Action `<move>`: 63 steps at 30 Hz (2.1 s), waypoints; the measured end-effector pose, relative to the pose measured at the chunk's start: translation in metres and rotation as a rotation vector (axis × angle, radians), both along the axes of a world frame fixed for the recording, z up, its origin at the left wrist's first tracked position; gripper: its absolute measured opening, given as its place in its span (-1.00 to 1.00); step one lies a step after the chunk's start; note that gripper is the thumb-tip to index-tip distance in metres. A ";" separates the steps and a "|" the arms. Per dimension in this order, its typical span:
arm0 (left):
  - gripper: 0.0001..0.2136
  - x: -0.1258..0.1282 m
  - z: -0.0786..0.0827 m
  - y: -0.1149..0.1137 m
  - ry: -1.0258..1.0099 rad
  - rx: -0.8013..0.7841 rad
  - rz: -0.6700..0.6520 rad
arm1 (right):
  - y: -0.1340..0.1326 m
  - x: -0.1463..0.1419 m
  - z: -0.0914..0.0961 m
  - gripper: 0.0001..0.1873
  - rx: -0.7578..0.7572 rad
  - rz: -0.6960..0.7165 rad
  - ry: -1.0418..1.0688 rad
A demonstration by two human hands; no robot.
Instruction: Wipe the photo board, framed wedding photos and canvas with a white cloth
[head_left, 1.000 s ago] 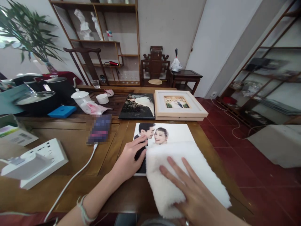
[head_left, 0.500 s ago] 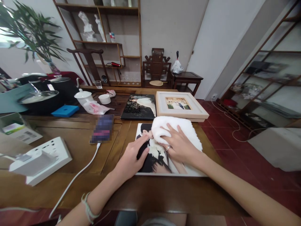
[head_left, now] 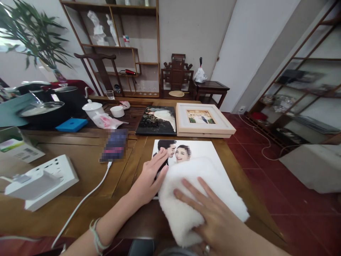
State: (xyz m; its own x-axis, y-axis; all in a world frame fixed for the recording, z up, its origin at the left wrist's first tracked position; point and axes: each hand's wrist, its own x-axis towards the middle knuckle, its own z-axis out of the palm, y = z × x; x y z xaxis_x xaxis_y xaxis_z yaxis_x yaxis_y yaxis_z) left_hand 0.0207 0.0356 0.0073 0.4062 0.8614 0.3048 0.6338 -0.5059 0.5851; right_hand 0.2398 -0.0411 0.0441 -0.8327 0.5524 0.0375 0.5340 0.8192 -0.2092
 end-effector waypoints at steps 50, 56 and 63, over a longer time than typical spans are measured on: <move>-0.56 0.003 0.002 0.002 0.117 0.004 -0.015 | -0.005 0.048 -0.012 -0.87 0.173 -0.066 0.130; -0.56 0.003 0.002 0.003 0.106 -0.008 -0.016 | 0.070 0.059 0.002 -0.68 0.141 -0.187 0.060; -0.55 0.003 0.002 0.003 0.138 -0.015 -0.014 | 0.115 0.055 -0.004 -0.66 0.238 -0.224 0.045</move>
State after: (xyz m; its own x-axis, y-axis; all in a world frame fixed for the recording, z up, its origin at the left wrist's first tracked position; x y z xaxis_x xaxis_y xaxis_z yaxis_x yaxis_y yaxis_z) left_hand 0.0234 0.0384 0.0089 0.4557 0.8594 0.2320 0.7016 -0.5072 0.5006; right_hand 0.2943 0.0744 0.0405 -0.6860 0.6932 0.2212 0.7012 0.7109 -0.0533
